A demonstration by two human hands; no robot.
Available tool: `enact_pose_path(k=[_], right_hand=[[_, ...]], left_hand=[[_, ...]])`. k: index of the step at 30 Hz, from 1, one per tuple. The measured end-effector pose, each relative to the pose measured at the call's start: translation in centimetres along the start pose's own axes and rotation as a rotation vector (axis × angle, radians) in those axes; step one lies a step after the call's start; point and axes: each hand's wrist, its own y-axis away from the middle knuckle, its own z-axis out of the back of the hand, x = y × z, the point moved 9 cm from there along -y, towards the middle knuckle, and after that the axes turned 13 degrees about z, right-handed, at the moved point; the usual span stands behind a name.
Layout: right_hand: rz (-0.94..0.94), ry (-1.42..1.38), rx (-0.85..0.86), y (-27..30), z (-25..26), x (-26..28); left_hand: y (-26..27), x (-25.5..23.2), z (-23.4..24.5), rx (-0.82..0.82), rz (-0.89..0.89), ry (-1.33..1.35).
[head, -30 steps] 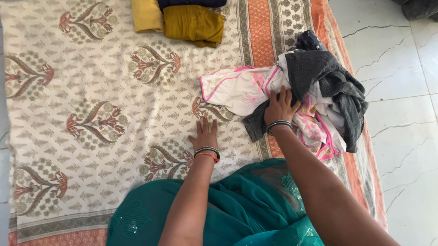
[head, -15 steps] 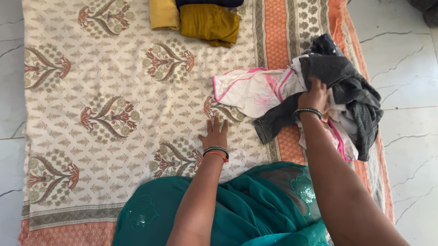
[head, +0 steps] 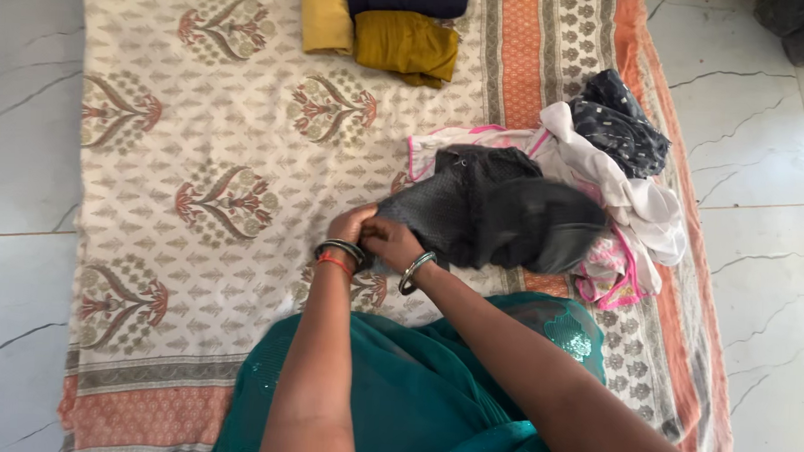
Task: The person sits on a patterned mat and folds several garments by hand. They fold a mustard-colored top, a dark gray polka-dotted top, and a white top with pink trim, placing each folded item into a neat stack.
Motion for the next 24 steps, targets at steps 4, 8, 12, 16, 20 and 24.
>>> enact_pose_path(k=[4,8,12,16,20,24], right_hand=[[0.067,0.427,0.001,0.5,2.0,2.5],[0.164,1.174,-0.127,4.0,7.1,6.6],[0.077,1.450,0.116,5.8,7.2,5.6],[-0.184,1.364,0.050,7.1,9.8,2.3],[-0.020,0.997,-0.285,5.8,15.2,2.3],[-0.057,1.015,-0.463,6.1,20.6,1.8]], left_hand=[[2.5,-6.0,8.8,-0.544,-0.495,-0.149],[4.9,-4.9,11.8,-0.527,-0.650,0.187],[7.3,-4.7,7.8,-0.618,-0.641,-0.334],[9.2,-3.4,5.8,-0.701,-0.496,-0.598],[12.5,-4.1,5.7,-0.737,-0.508,-0.500],[16.0,-5.1,5.3,-0.750,-0.575,-0.325]])
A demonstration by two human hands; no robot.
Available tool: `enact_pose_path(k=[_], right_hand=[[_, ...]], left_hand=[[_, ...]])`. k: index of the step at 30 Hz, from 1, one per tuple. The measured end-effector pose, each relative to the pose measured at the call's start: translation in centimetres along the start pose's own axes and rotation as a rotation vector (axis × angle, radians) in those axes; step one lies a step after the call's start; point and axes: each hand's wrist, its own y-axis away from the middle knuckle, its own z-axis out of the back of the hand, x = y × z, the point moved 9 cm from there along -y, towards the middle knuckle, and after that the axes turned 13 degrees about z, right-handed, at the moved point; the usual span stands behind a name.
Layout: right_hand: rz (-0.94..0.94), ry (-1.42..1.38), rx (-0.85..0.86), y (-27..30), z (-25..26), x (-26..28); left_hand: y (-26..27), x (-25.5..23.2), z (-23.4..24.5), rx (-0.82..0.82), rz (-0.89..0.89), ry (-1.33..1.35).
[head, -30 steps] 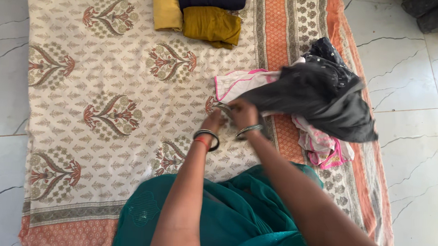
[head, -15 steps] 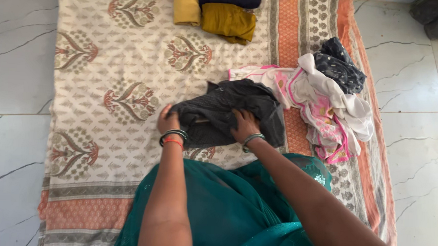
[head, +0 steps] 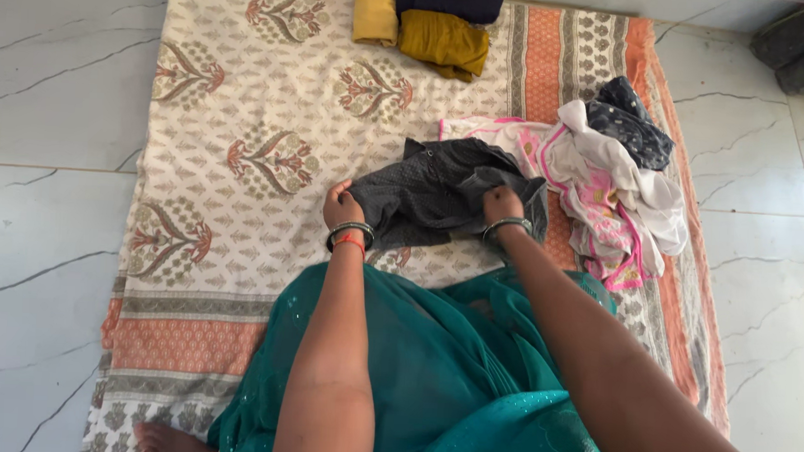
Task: The person sits on a patterned mat and folds several garments by hand. They fold a mustard-colored top, a dark gray polka-dotted top, and a white top with pink trim, placing each folded item into a neat stack.
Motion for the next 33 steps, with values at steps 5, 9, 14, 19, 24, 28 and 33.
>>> enact_pose_path(k=[5,9,14,19,24,28,33], right_hand=[[-0.114,0.073,0.011,3.0,3.3,-1.7],[-0.119,0.350,0.319,7.0,4.6,1.5],[0.102,0.585,0.071,9.8,8.2,10.4],[0.517,0.447,0.171,10.6,3.4,17.7],[0.382,0.332,0.354,10.5,-2.3,15.2],[0.206,0.748,0.482,9.2,-2.2,9.0],[0.299,0.934,0.363,5.8,2.0,6.8]], left_hand=[[3.4,-0.5,1.5,0.043,0.224,0.053],[6.1,-2.5,1.6,0.166,0.206,0.184],[7.7,-3.2,1.0,0.256,0.217,0.196],[6.7,-2.3,0.1,0.297,0.168,0.287],[5.0,-0.9,-0.7,0.319,0.122,0.440],[2.6,-3.0,1.5,0.194,-0.081,0.563],[1.1,-3.8,2.1,0.115,0.023,0.567]])
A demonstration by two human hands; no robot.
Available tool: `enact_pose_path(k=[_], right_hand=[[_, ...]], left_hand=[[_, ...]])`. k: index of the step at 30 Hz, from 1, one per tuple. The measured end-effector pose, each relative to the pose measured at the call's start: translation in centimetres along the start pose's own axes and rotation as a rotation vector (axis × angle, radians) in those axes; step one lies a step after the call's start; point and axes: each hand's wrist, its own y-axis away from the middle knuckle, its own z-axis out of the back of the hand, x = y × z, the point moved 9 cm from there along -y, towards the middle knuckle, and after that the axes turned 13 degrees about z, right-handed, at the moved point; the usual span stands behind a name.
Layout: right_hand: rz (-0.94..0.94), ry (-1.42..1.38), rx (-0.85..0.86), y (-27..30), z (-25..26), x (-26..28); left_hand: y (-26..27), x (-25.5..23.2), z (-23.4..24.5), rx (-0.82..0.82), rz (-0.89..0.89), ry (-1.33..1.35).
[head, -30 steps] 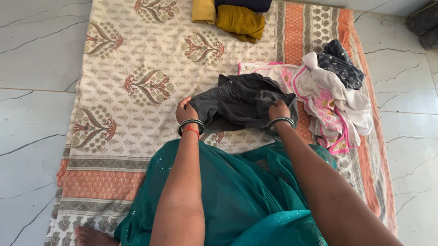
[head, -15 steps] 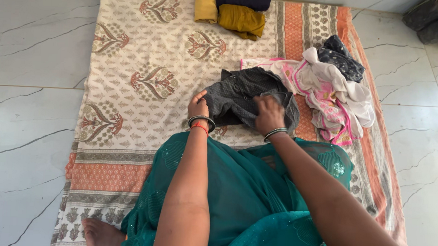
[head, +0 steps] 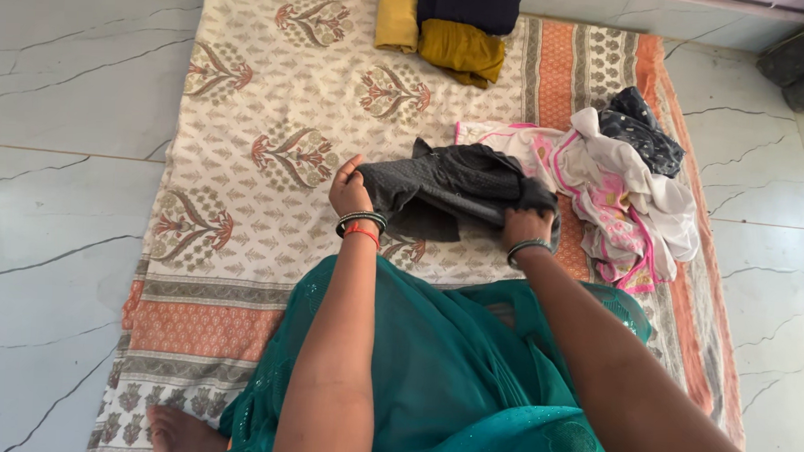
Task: The person sits on a patterned mat and folds several garments by hand. They fold a mustard-colored top, a dark gray polka-dotted top, and a white top with pink trim, placing each folded item into a neat stack.
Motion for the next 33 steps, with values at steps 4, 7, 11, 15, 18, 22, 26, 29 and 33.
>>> enact_pose_path(k=[4,7,11,15,18,22,26,29,33], right_hand=[[-0.095,-0.075,-0.093,-2.6,6.1,-5.1],[-0.167,-0.307,-0.175,-3.7,11.2,-7.9],[-0.041,-0.774,-0.181,-3.0,16.5,-8.8],[0.195,-0.792,-0.018,-1.0,20.3,-7.6],[0.169,-0.964,-0.078,0.1,22.5,-9.4],[0.046,-1.181,-0.304,-0.8,24.9,-13.5],[0.037,-0.834,-0.692,-5.3,28.5,-15.5],[0.055,-0.574,-0.823,-7.1,27.3,-14.0],[0.022,-0.675,-0.600,-8.1,18.9,-10.8]], left_hand=[[0.7,-5.4,-1.9,0.008,-0.220,0.051],[2.4,-10.9,-3.5,0.040,-0.416,0.084],[5.1,-17.8,-4.8,0.097,-0.490,0.174],[8.6,-22.9,-5.3,0.159,-0.600,0.204],[9.5,-24.3,-5.3,0.183,-0.590,0.248],[10.5,-27.1,-6.5,0.284,-0.846,0.196],[9.6,-26.5,-13.4,0.463,-0.936,-0.314],[3.5,-19.4,-13.2,0.157,-0.435,-1.169],[-0.4,-13.6,-9.1,0.097,-0.500,-0.937]])
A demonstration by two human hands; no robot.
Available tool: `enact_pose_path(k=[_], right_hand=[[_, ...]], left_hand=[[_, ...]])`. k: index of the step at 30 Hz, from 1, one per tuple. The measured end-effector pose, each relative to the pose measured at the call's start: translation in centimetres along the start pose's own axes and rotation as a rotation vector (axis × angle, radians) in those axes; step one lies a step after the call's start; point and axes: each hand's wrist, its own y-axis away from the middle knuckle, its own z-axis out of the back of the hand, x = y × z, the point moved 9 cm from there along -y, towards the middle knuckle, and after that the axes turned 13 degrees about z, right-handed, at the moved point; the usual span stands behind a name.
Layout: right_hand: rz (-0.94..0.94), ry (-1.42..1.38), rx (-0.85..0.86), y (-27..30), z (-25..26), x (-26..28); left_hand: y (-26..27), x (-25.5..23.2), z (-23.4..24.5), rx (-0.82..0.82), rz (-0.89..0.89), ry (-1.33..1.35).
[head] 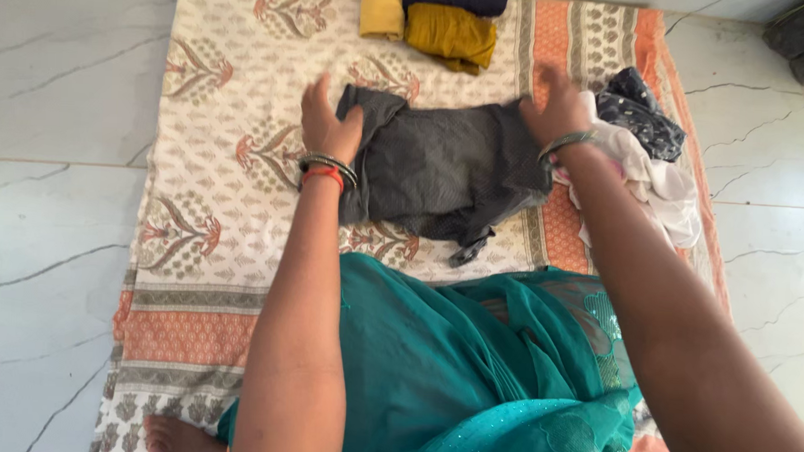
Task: The person sits on a patterned mat and folds several garments by hand. They fold a mustard-colored top, a dark gray polka-dotted top, and a white top with pink trim, placing each folded item into a neat stack.
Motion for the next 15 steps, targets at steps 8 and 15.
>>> enact_pose_path(k=[8,15], right_hand=[[-0.053,-0.024,0.707,16.9,-18.4,3.8],[0.025,0.303,0.801,21.2,-17.3,8.5]], left_hand=[[6.4,18.5,-8.5,-0.006,0.618,0.074],[10.6,19.1,-6.6,-0.082,0.873,0.031]])
